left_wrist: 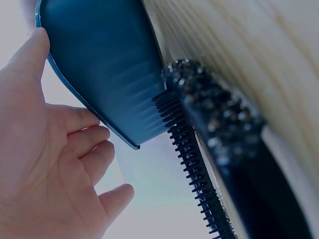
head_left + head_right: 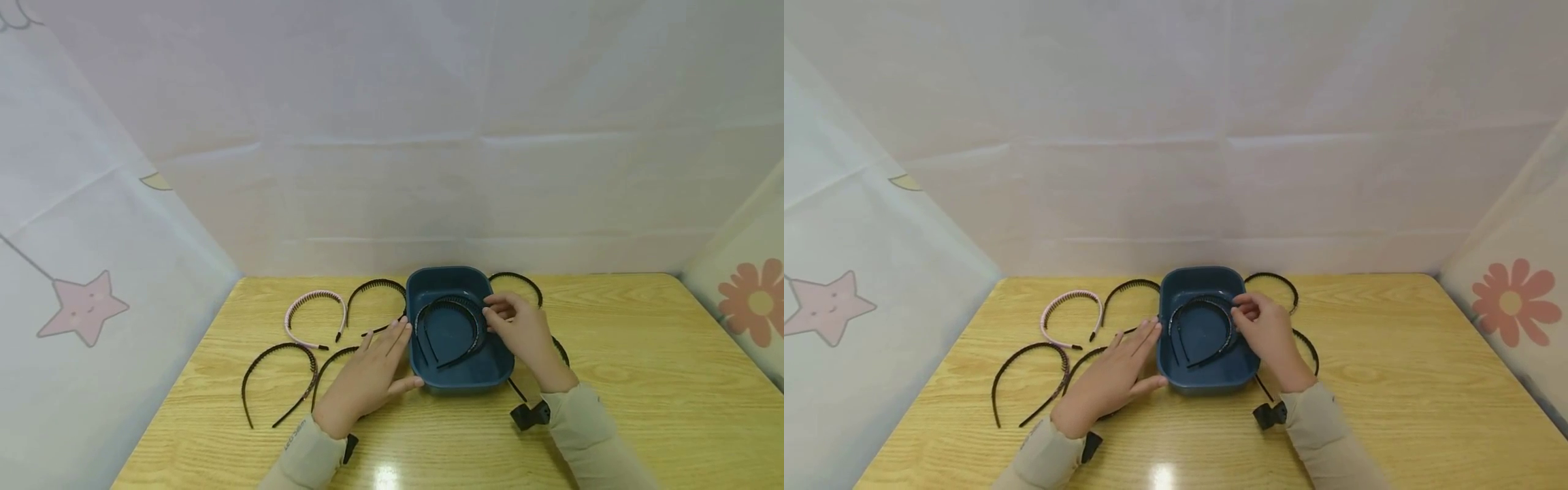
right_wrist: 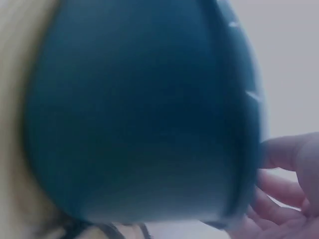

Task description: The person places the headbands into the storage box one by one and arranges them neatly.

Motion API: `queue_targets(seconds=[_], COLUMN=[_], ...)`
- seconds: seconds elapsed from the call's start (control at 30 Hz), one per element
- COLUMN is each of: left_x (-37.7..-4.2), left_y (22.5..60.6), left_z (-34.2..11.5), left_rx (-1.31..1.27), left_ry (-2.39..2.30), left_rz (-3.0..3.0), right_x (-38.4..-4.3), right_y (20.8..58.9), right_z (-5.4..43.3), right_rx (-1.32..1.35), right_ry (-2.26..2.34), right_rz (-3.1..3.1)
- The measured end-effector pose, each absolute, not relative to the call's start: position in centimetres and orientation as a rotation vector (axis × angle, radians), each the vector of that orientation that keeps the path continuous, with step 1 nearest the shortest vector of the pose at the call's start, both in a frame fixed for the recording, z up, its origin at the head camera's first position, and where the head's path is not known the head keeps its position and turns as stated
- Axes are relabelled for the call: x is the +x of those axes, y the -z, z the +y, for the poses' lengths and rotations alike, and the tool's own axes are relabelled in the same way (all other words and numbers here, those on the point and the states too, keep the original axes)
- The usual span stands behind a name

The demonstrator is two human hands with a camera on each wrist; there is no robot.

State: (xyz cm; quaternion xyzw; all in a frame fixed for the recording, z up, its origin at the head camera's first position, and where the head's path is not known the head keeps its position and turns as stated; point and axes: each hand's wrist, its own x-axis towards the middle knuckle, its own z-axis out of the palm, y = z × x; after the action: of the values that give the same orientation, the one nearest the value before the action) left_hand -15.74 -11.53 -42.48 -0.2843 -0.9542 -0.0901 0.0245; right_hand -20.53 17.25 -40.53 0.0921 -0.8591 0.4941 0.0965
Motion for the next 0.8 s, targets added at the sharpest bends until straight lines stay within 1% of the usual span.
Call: queue_targets(seconds=[0.17, 0.43, 0.6, 0.8], left_x=[-15.8, -15.7, -15.7, -15.8], left_y=[42.4, 42.4, 42.5, 42.4], left_z=[-11.5, -11.5, -11.6, -11.5], left_rx=[-0.873, -0.869, -0.870, -0.875], left_ry=[0.290, 0.295, 0.308, 0.304], left_rz=[-2.960, -2.972, -2.975, -2.963], right_x=[-20.9, -21.2, -21.6, -21.7], right_y=[39.6, 38.6, 38.6, 39.1], right_z=[19.2, 22.4, 24.4, 26.7], right_rx=[0.350, 0.313, 0.339, 0.363], right_ry=[-1.364, -1.207, -1.060, -0.996], right_rz=[-2.606, -2.749, -2.870, -2.976])
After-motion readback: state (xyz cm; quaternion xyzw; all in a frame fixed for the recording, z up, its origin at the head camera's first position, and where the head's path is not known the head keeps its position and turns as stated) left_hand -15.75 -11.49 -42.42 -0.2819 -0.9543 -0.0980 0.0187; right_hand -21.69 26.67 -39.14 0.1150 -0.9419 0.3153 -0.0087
